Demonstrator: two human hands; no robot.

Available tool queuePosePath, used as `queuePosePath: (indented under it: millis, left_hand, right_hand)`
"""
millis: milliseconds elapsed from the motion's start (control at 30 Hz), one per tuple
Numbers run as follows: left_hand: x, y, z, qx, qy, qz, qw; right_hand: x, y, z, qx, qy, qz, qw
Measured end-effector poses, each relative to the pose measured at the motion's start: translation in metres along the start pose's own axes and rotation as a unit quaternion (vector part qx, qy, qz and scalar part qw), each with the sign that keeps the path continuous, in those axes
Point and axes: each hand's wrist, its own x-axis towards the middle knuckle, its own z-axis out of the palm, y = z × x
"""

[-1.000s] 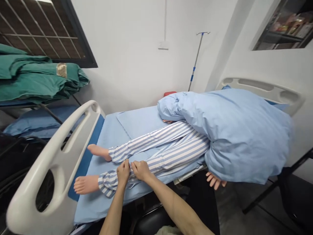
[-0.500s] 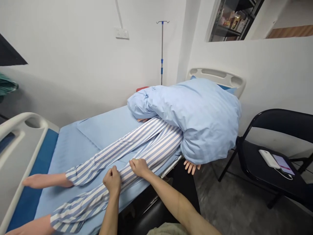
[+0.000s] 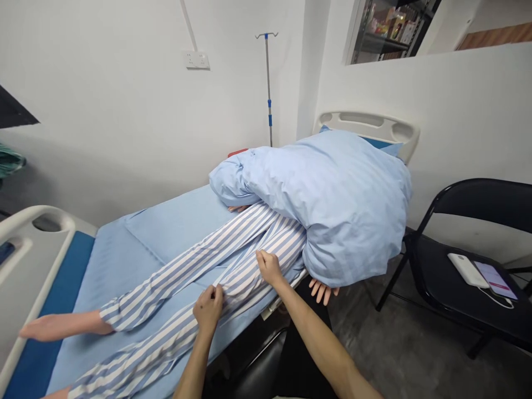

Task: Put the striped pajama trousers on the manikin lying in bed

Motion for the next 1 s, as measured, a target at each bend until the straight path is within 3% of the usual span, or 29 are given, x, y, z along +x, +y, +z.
queuePosePath:
  millis: [67, 167, 267, 400, 567, 733, 1000]
  left_hand:
    - [0.001, 0.015, 0.006, -0.036, -0.016, 0.001, 0.999]
    - [-0.004, 0.045, 0.028, -0.074, -0.054, 0.051, 0.995]
    - [-0.011, 0.073, 0.057, -0.043, -0.038, 0.085, 0.995]
    - [-0.005, 0.108, 0.084, -0.084, -0.031, 0.120, 0.989]
    - [0.011, 0.148, 0.115, -0.108, -0.078, 0.093, 0.987]
    - [0.007, 0.143, 0.133, -0.086, -0.070, 0.138, 0.984]
    - [0.014, 0.120, 0.107, -0.170, -0.153, 0.086, 0.970]
  right_hand:
    - [0.004, 0.009, -0.007, -0.008, 0.007, 0.021, 1.000]
    - [0.009, 0.018, -0.015, 0.007, 0.026, 0.008, 1.000]
    - [0.013, 0.025, -0.021, -0.002, 0.051, 0.016, 0.999]
    - [0.019, 0.038, -0.030, 0.008, 0.013, 0.017, 1.000]
    - [0.048, 0.058, -0.062, 0.070, 0.085, 0.034, 0.993]
    - [0.085, 0.081, -0.088, 0.055, 0.141, 0.037, 0.988]
    - [0.085, 0.083, -0.075, -0.159, 0.089, 0.083, 0.980]
